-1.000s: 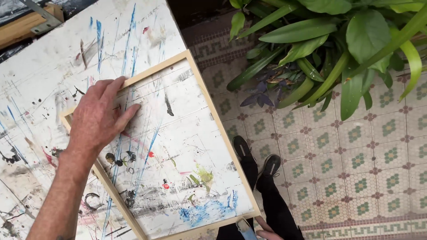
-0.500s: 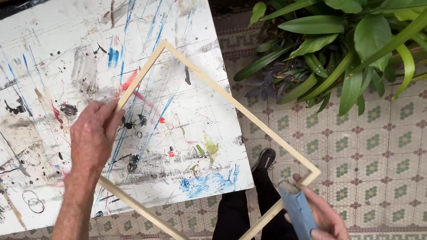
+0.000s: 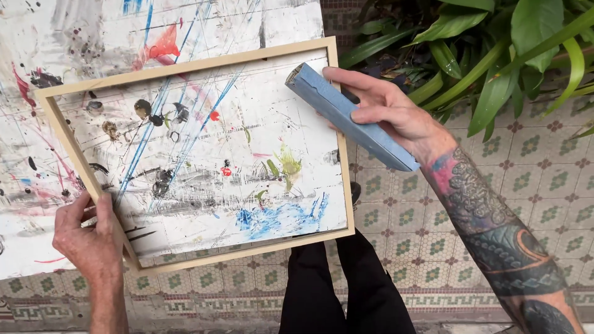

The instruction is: Sanding the edges and surfaces of a wooden frame using a sanding block

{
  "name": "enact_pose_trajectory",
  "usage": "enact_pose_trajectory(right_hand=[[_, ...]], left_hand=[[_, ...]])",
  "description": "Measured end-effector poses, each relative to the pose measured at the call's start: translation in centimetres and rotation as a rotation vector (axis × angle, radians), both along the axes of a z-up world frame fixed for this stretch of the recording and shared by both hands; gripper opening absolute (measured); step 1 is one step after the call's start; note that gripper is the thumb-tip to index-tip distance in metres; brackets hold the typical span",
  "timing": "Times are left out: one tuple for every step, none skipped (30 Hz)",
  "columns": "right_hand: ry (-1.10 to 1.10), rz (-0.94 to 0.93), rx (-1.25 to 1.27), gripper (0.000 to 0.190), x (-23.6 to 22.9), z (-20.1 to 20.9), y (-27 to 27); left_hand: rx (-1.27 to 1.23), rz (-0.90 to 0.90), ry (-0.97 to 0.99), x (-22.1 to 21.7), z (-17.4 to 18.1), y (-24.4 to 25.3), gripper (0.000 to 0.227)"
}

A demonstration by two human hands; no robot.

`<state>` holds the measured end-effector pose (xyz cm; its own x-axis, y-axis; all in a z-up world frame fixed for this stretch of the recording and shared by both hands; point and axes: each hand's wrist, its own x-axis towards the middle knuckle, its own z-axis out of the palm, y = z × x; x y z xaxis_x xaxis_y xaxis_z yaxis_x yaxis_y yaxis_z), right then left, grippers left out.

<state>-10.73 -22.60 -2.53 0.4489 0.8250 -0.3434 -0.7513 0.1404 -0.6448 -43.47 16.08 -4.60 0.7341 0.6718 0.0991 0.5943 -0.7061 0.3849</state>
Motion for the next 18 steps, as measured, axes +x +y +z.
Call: enact_pose_trajectory(right_hand=[[-0.011,-0.007,-0.009,0.077,-0.1,0.0,0.2],[-0.024,-0.02,-0.023,0.076,-0.1,0.2,0.2],[-0.018,-0.017,-0.028,0.076,-0.4,0.3,0.4],[-0.01,-0.035,-0.05,0.075,-0.5,0.5,0.5],[-0.003,-0.053,-0.073,0.075,-0.5,0.8,0.6],[-0.004,-0.054,-0.072,0.075,-0.6,0.9,0.7],[0.007,-0.055,-0.06,0.075,-0.6,1.0,0.8],[0.019,-0.057,-0.048,0.076,-0.8,1.2,0.9],[0.021,-0.06,-0.049,0.076,-0.6,0.8,1.0],[0.02,-0.073,-0.039,0.075,-0.5,0.4,0.9],[0.02,-0.086,-0.03,0.074,-0.5,0.0,0.8],[0.018,-0.087,-0.032,0.074,-0.3,0.5,0.8],[0.037,-0.1,-0.079,0.072,-0.2,1.2,0.9],[0.064,-0.109,-0.123,0.07,-0.2,1.7,1.1],[0.071,-0.104,-0.123,0.07,-0.3,1.7,1.3],[0.067,-0.116,-0.115,0.07,-0.4,1.7,1.4],[0.064,-0.129,-0.107,0.069,-0.4,1.7,1.5],[0.063,-0.132,-0.108,0.069,-0.3,1.7,1.6]], left_hand=[[0.022,-0.02,-0.029,-0.1,-0.4,0.2,0.023],[0.039,-0.047,-0.059,0.0,-0.9,0.4,0.019],[0.034,-0.044,-0.053,0.0,-0.7,0.3,0.019],[0.036,-0.042,-0.06,0.3,-0.7,0.2,0.02],[0.037,-0.039,-0.067,0.6,-0.6,0.0,0.022],[0.038,-0.04,-0.068,0.4,-0.8,0.2,0.022],[0.035,-0.037,-0.068,0.3,-1.0,0.3,0.021],[0.03,-0.036,-0.067,0.1,-1.2,0.4,0.021],[0.029,-0.038,-0.066,0.5,-1.1,0.4,0.021],[0.022,-0.043,-0.075,0.9,-1.0,0.3,0.022],[0.015,-0.047,-0.085,1.3,-1.0,0.2,0.023],[0.013,-0.047,-0.087,1.5,-1.0,0.3,0.023],[0.041,-0.054,-0.068,1.6,-0.9,0.4,0.022],[0.071,-0.058,-0.041,1.3,-0.5,0.5,0.022],[0.072,-0.054,-0.035,1.6,-0.5,0.6,0.022],[0.031,-0.043,-0.041,2.0,-0.7,0.7,0.024],[-0.01,-0.032,-0.046,2.5,-0.8,0.9,0.026],[-0.011,-0.035,-0.047,2.5,-0.6,0.7,0.026]])
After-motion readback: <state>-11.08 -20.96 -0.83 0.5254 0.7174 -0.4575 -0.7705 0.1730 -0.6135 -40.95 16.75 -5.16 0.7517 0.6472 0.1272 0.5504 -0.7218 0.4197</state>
